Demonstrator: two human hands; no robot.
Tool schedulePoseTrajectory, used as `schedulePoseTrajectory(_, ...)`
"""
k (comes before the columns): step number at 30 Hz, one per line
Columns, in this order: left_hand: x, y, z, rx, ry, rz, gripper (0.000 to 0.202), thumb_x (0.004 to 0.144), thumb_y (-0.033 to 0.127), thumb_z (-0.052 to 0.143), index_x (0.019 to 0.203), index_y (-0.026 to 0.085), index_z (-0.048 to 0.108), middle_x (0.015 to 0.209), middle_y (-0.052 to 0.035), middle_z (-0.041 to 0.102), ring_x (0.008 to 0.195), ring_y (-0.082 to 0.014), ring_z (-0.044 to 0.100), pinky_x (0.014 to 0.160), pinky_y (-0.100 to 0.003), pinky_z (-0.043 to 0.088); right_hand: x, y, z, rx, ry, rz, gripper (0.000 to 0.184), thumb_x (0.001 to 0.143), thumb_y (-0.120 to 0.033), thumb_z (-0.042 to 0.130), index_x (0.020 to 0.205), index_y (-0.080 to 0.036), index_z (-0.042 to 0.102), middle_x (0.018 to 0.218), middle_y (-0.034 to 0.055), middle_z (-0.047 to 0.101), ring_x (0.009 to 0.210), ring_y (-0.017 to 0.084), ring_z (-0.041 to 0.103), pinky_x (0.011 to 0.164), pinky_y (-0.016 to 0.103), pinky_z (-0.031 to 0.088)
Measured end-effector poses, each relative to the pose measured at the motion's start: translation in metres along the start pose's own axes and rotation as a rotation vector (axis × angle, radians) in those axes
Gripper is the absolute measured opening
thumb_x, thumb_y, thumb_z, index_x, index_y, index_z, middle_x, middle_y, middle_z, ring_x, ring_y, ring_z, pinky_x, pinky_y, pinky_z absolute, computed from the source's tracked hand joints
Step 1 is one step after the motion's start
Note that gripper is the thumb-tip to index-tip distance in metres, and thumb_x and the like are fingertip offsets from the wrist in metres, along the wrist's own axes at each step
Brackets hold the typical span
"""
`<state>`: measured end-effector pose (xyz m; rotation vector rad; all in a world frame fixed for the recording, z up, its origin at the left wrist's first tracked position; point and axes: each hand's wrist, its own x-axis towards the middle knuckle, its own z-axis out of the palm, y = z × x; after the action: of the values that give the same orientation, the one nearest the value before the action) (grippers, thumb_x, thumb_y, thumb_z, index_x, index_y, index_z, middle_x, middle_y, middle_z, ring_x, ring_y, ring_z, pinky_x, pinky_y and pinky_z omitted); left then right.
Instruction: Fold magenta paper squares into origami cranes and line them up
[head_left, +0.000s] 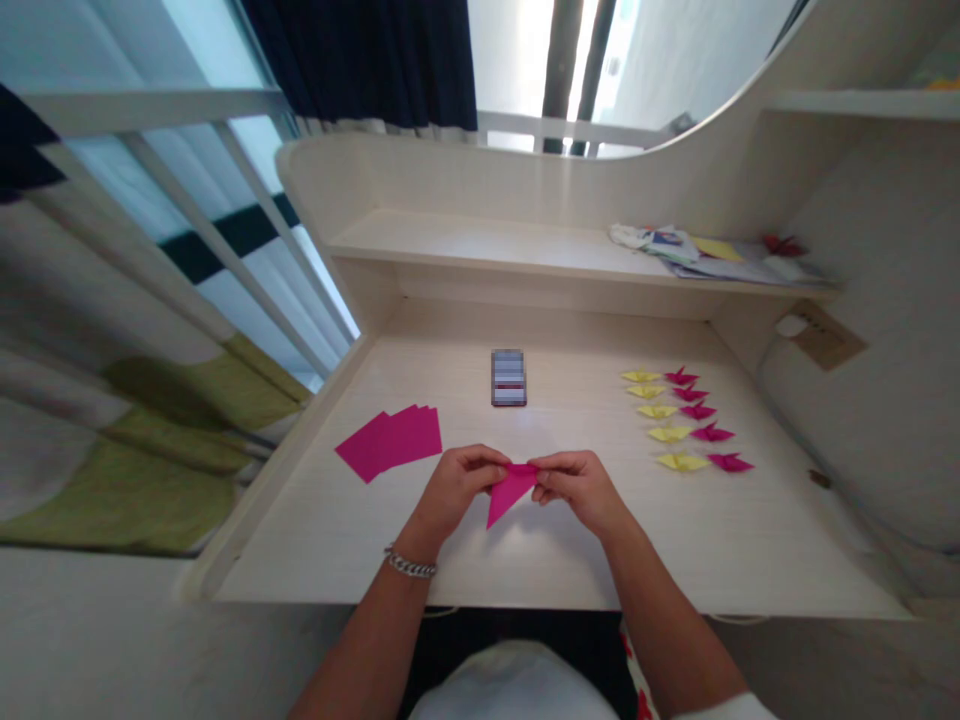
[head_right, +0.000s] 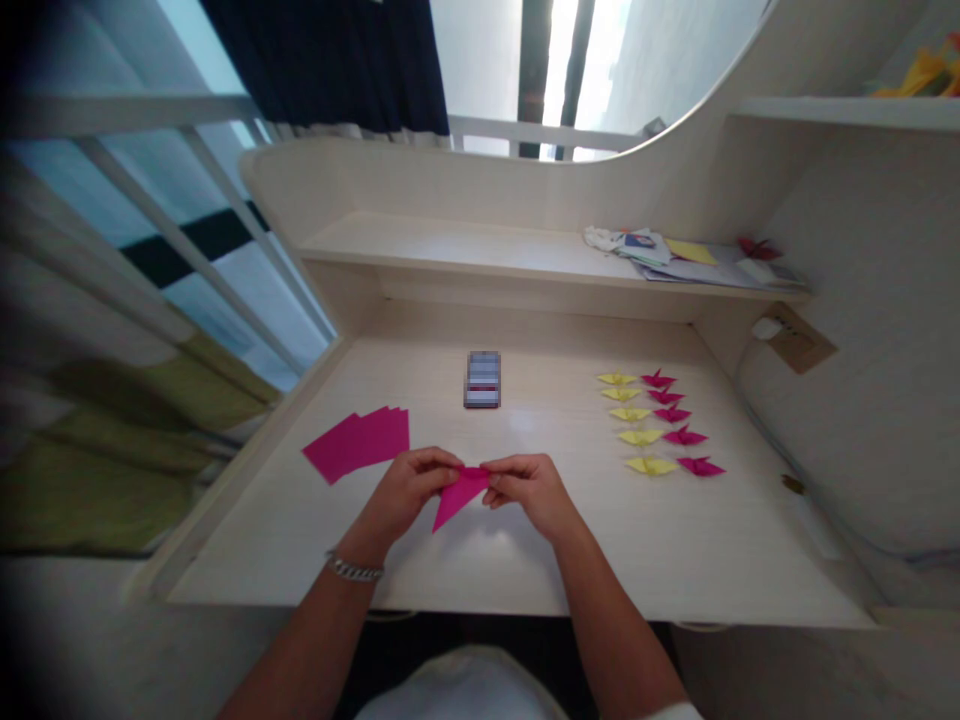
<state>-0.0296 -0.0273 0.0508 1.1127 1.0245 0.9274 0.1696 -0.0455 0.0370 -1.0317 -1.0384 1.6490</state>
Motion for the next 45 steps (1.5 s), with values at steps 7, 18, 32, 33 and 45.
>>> schedulePoseTrajectory(7,0.002,0.000,0.003,0.114,-0.032,-0.005,0.011,0.067,0.015,0.067,0.078,0.012,0.070,0.064,-0.0020,0.067,0.058,-0.0112,0.056,0.056,-0.022,0.043,0.003,0.003,0.013,-0.092,0.021,-0.013,0.019,0.066,-0.027,0.073,0.080,-0.014,0.073,0.057,0.0024,0.068,0.049,0.011,0.060,0.053,0.025,0.050)
schedulePoseTrajectory(18,0.000,-0.001,0.000,0.066,-0.052,-0.025,0.013,0.068,0.015,0.065,0.078,0.014,0.073,0.068,-0.0032,0.069,0.059,-0.0119,0.058,0.057,-0.023,0.046,-0.003,0.003,0.001,0.111,-0.070,0.072,0.031,0.063,-0.020,0.072,0.094,-0.013,0.074,0.070,0.0087,0.072,0.059,0.017,0.067,0.062,0.030,0.054)
schedulePoseTrajectory(32,-0.002,0.004,-0.004,0.086,-0.080,0.052,0.014,0.069,0.018,0.069,0.081,0.015,0.074,0.069,-0.0034,0.069,0.061,-0.0127,0.058,0.059,-0.023,0.046,-0.005,0.004,-0.004,0.101,-0.054,0.067,0.034,0.063,-0.024,0.077,0.094,-0.013,0.074,0.067,0.0093,0.072,0.058,0.018,0.067,0.063,0.032,0.055)
schedulePoseTrajectory(33,-0.002,0.005,-0.004,0.104,-0.089,0.056,0.013,0.069,0.017,0.068,0.081,0.015,0.074,0.068,-0.0033,0.069,0.061,-0.0128,0.058,0.059,-0.023,0.047,-0.006,0.003,-0.005,0.091,-0.068,0.069,0.034,0.063,-0.026,0.078,0.094,-0.013,0.074,0.068,0.0092,0.072,0.060,0.018,0.067,0.064,0.033,0.055)
schedulePoseTrajectory(45,-0.001,0.005,0.000,0.298,-0.145,0.098,0.012,0.069,0.015,0.066,0.079,0.015,0.073,0.075,-0.0051,0.072,0.068,-0.0158,0.064,0.063,-0.025,0.049,0.001,0.000,0.013,-0.159,-0.003,0.079,0.035,0.061,-0.041,0.078,0.084,-0.014,0.074,0.068,0.0052,0.070,0.056,0.013,0.061,0.056,0.026,0.051)
